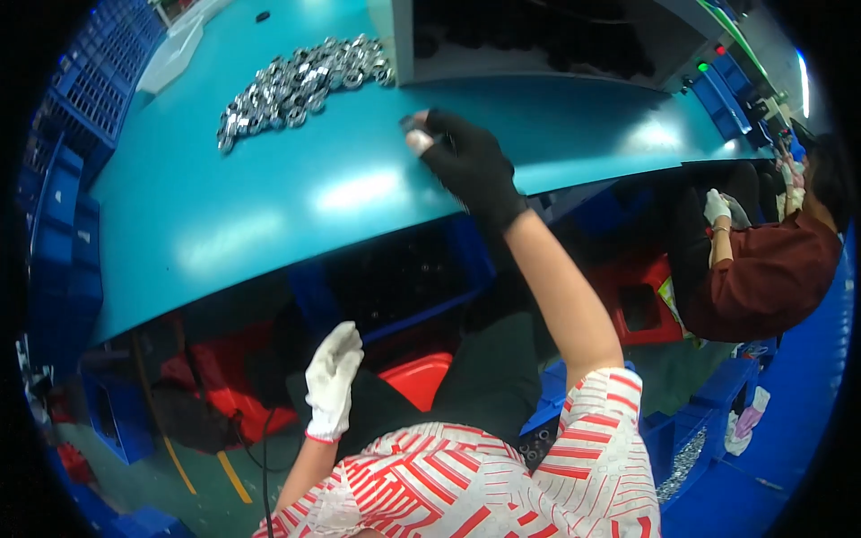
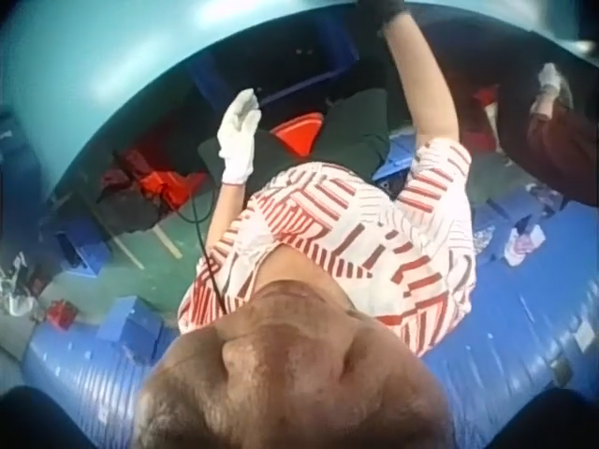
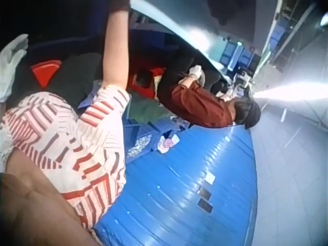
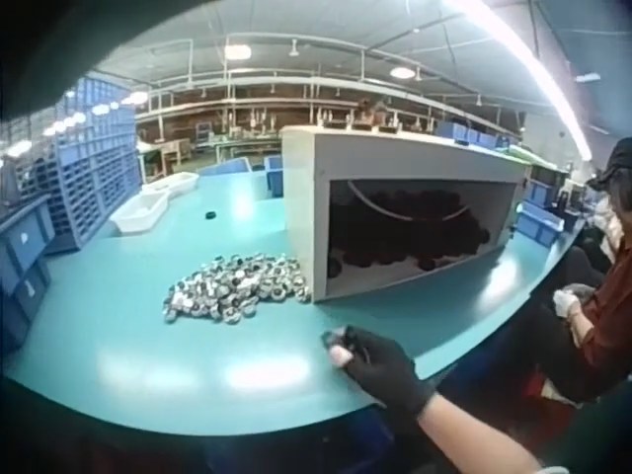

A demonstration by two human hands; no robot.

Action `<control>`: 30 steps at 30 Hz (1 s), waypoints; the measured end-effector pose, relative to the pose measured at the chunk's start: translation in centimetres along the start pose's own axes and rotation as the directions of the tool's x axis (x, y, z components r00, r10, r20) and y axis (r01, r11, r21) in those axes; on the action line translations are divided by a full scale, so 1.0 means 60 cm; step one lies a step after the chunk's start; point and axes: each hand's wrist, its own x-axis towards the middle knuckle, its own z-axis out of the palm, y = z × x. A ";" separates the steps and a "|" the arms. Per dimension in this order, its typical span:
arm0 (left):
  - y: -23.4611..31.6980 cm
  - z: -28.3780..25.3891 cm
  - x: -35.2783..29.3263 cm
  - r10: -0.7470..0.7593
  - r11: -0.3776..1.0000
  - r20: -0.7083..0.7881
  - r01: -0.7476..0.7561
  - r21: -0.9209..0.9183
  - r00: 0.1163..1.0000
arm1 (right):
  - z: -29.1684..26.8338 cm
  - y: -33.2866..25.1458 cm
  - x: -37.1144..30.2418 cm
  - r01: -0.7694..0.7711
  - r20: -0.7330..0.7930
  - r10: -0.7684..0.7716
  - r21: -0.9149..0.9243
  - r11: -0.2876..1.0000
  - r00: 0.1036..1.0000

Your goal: Assembling small black components and placing them into bins on a factory line.

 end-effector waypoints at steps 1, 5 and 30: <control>0.001 -0.003 -0.001 0.036 0.999 -0.010 -0.036 -0.023 0.999 | 0.025 -0.027 -0.053 -0.101 0.056 0.088 0.284 0.954 0.995; 0.036 0.013 -0.011 0.202 0.976 0.006 -0.201 0.084 0.979 | 0.088 -0.055 -0.219 -0.614 0.475 0.393 0.548 0.568 0.787; -0.013 -0.021 -0.051 0.100 0.939 -0.090 -0.124 -0.320 0.991 | 0.202 -0.018 -0.350 -0.432 0.419 0.306 0.246 0.868 0.854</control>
